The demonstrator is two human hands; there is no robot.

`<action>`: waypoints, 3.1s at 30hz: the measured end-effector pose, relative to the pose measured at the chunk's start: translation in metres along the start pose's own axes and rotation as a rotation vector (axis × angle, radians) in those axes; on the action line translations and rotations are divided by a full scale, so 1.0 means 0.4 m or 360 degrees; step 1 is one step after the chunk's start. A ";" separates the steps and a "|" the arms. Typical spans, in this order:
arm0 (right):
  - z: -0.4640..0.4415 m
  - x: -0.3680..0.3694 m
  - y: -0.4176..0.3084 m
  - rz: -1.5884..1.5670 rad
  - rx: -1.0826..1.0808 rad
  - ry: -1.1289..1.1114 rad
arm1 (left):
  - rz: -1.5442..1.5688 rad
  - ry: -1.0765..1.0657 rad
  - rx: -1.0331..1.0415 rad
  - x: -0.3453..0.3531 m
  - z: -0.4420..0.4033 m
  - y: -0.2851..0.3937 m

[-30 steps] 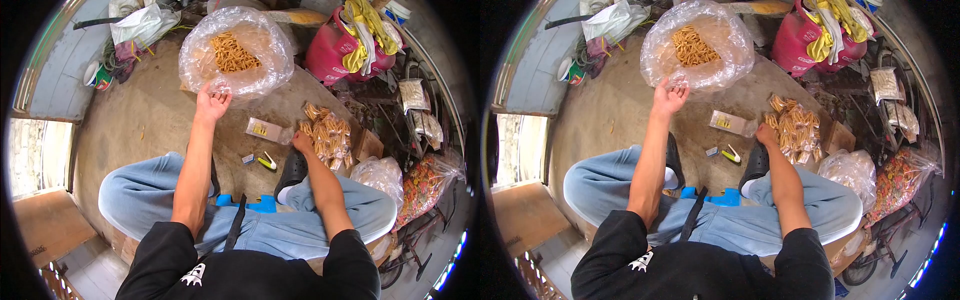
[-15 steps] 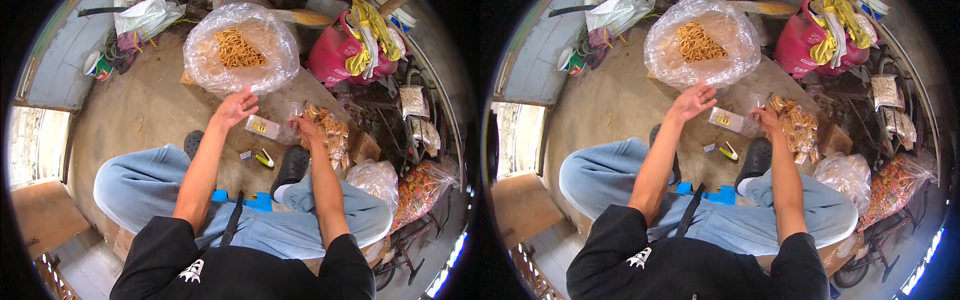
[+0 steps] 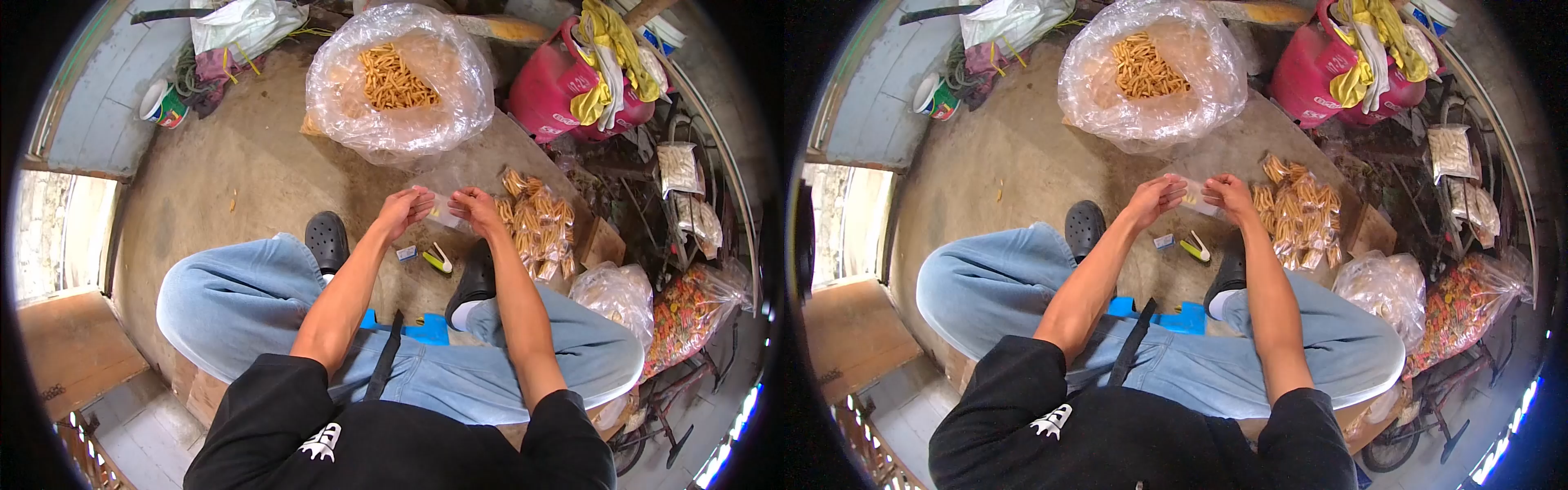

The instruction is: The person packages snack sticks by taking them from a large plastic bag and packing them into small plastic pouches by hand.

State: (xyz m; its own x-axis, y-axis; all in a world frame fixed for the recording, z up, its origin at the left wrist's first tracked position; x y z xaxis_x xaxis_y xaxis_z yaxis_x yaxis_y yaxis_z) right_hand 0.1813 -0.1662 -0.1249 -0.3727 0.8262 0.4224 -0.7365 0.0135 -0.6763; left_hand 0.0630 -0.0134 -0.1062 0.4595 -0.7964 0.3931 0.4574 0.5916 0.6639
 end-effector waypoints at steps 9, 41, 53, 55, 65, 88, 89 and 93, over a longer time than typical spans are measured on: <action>-0.052 -0.174 0.064 0.0724 -0.0262 0.0618 | 0.0053 0.0047 0.0048 -0.026 0.003 0.005; 0.350 0.501 -0.596 0.1529 -0.0893 -0.0594 | -0.2336 -0.0185 0.1336 0.229 0.317 0.702; 0.504 0.614 -0.642 0.1409 -0.1197 -0.0467 | -0.2407 -0.0192 0.1516 0.236 0.533 0.726; 0.506 0.598 -0.632 0.1354 -0.1167 -0.0417 | -0.2276 -0.0227 0.1512 0.239 0.545 0.718; 0.538 0.615 -0.667 0.1196 -0.1685 -0.0382 | -0.1397 -0.0224 0.1098 0.181 0.556 0.751; 0.533 0.645 -0.680 0.1669 -0.2129 -0.0571 | -0.1336 -0.0053 0.0962 0.170 0.537 0.779; 0.513 0.632 -0.676 0.1225 -0.1705 -0.0648 | -0.1301 -0.0119 0.1003 0.165 0.531 0.778; 0.463 0.598 -0.670 0.0669 -0.1153 -0.0778 | -0.1072 -0.0262 0.1048 0.154 0.526 0.783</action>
State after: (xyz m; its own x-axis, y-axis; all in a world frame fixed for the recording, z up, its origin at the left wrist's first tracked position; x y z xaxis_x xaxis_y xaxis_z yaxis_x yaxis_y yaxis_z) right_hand 0.1852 -0.0764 0.2693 -0.8404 0.5194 0.1547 -0.0241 0.2493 -0.9681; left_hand 0.0743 0.0963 0.2600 0.1203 -0.9811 -0.1513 0.0432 -0.1471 0.9882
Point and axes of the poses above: each hand's wrist, its own z-axis away from the middle knuckle, its own x-axis out of the palm, y = z × x, the point moved 5 cm from there along -z, towards the middle knuckle, and after that the axes turned 8 degrees about -z, right-handed, at the moved point
